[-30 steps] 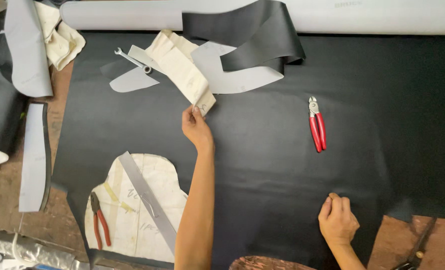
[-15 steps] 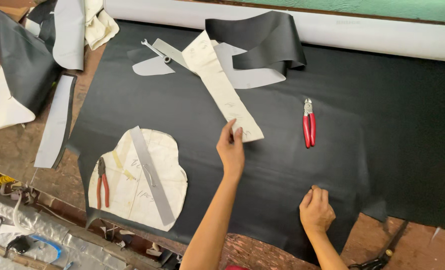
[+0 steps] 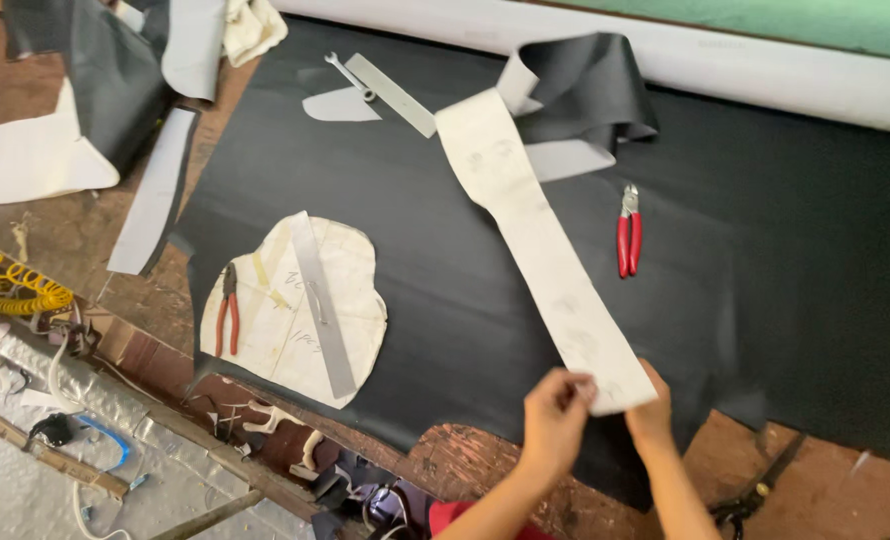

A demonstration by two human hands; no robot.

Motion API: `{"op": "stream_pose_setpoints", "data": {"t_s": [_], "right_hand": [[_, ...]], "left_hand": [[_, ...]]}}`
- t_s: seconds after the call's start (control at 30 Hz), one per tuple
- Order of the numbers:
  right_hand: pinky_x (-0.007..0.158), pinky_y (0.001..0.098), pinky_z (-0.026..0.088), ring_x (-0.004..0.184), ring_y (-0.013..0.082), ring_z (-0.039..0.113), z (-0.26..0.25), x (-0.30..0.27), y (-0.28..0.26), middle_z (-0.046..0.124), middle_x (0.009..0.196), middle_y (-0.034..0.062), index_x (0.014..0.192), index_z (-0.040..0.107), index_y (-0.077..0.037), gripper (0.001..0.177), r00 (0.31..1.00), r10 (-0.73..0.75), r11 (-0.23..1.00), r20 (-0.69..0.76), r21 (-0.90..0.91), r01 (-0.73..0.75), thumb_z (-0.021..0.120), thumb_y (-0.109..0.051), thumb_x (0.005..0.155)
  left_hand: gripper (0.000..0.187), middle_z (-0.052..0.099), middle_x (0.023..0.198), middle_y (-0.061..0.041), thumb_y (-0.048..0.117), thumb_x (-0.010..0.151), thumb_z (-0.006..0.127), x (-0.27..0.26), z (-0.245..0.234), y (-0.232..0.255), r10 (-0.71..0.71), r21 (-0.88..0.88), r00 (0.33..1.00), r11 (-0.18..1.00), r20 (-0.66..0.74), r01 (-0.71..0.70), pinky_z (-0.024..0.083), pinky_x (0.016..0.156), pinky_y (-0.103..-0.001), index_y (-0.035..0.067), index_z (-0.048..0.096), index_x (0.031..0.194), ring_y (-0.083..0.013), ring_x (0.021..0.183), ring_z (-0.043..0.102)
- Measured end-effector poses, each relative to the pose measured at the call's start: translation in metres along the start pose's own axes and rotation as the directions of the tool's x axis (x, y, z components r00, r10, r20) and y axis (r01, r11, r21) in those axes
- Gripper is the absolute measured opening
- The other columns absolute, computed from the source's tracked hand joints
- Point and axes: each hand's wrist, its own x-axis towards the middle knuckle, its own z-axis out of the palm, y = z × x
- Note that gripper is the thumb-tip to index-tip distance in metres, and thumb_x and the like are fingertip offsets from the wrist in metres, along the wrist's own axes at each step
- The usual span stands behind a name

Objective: The person arranges white paper patterns on a large sheet of black fabric on a wooden table. They use a metal ruler and pliers to secure the patterns. Finally, they use scissors to cut the black fabric along the edge of a pattern.

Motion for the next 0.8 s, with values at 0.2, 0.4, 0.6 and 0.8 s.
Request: {"op": "stream_pose_setpoints", "data": {"t_s": [0.2,0.4,0.6,0.8], "right_hand": [[0.096,0.0433,0.047,0.116,0.0256,0.06,-0.063,-0.036,-0.063,0.063,0.129,0.0141,0.145,0.05,0.003,0.073,0.782,0.389,0.619,0.486,0.491,-0.613,0.046,-0.054,0.101],[0.093,0.0406,0.054,0.116,0.0226,0.065,-0.1,-0.084,-0.075,0.066,0.131,0.0169,0.147,0.051,-0.001,0.068,0.787,0.423,0.77,0.448,0.28,-0.573,0.05,-0.042,0.093],[0.088,0.0408,0.052,0.101,0.0256,0.067,-0.118,-0.119,-0.045,0.073,0.117,0.0214,0.138,0.063,0.009,0.057,0.846,0.486,0.857,0.218,0.067,-0.51,0.074,-0.018,0.089],[0.096,0.0353,0.056,0.11,0.0245,0.071,-0.217,-0.138,-0.028,0.075,0.119,0.0176,0.138,0.063,-0.001,0.068,0.679,0.679,0.705,0.278,-0.507,-0.496,0.083,-0.036,0.083]], "left_hand": [[0.016,0.071,0.092,-0.006,0.011,0.098,0.074,-0.047,-0.002,-0.021,-0.081,0.141,0.915,0.99,0.395,0.027,0.053,0.079,-0.026,0.0,0.072,0.11,-0.0088,0.085,0.064],[0.018,0.072,0.095,-0.003,0.011,0.098,0.073,-0.057,-0.004,-0.055,-0.134,0.119,0.811,0.99,0.569,0.08,0.054,0.082,-0.026,0.001,0.071,0.113,-0.0098,0.091,0.066],[0.021,0.066,0.11,-0.002,0.006,0.092,0.076,-0.048,-0.002,-0.088,-0.089,-0.049,0.788,0.987,0.61,0.15,0.056,0.088,-0.029,0.002,0.066,0.111,-0.0125,0.102,0.066],[0.03,0.068,0.108,-0.015,0.007,0.087,0.075,0.048,-0.024,-0.066,-0.368,-0.564,0.922,0.739,0.12,0.368,0.059,0.08,-0.033,0.005,0.069,0.116,-0.0225,0.094,0.069]]}}
